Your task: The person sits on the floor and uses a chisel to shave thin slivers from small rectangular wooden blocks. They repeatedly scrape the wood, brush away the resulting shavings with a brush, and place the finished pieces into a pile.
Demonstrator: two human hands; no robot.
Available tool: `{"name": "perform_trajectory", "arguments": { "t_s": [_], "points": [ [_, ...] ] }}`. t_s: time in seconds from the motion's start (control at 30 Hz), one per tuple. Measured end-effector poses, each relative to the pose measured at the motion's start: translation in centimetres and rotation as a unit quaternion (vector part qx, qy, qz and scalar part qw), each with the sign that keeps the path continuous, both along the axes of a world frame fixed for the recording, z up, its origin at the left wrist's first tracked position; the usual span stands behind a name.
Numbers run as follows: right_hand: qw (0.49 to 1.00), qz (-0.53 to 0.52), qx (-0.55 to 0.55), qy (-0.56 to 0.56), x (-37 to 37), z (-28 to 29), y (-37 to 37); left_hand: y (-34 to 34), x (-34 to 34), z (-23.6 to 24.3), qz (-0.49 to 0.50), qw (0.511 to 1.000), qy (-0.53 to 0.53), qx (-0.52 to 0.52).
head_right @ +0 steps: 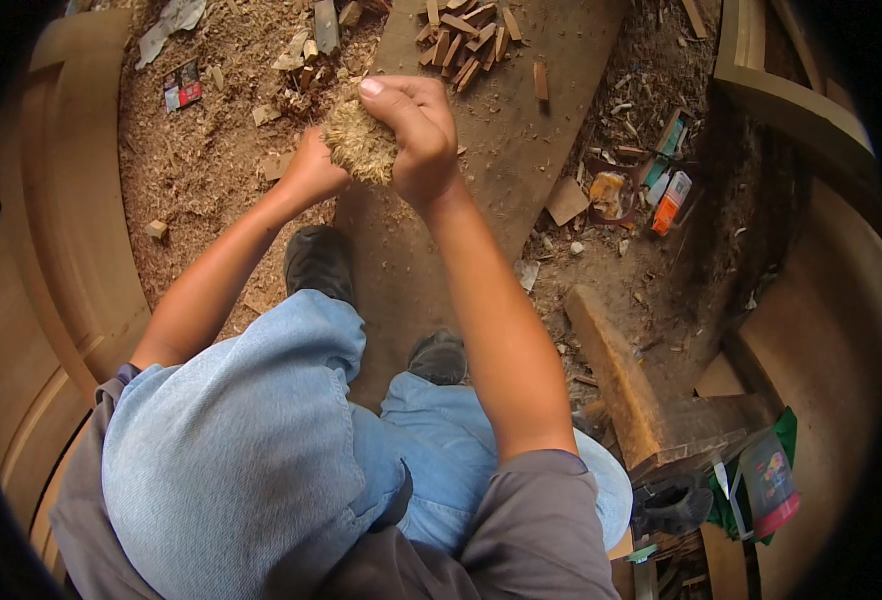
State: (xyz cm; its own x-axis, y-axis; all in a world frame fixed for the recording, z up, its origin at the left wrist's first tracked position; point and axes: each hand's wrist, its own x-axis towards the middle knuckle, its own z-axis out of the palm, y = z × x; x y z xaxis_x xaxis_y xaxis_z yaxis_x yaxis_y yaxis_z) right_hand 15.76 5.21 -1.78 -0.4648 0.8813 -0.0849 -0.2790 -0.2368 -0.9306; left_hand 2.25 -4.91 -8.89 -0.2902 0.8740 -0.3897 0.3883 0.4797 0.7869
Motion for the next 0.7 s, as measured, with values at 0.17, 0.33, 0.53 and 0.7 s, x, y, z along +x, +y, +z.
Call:
{"name": "perform_trajectory", "arguments": {
  "t_s": [0.17,0.33,0.53,0.7],
  "points": [
    [0.993,-0.023,0.112,-0.006,-0.3,-0.3,0.0,0.0,-0.3,-0.1,-0.012,0.998,-0.003,-0.057],
    [0.995,-0.036,0.083,0.033,-0.2,-1.2,-0.2,0.1,-0.1,0.2,-0.016,1.0,0.012,-0.021],
    [0.998,0.059,-0.022,-0.01,0.1,0.3,0.1,-0.1,-0.3,-1.2,0.001,1.0,0.009,-0.02],
    [0.992,-0.048,0.113,0.0,-0.6,0.5,-0.3,-0.4,-0.3,-2.2,0.007,1.0,0.01,0.016]
  ]
}}
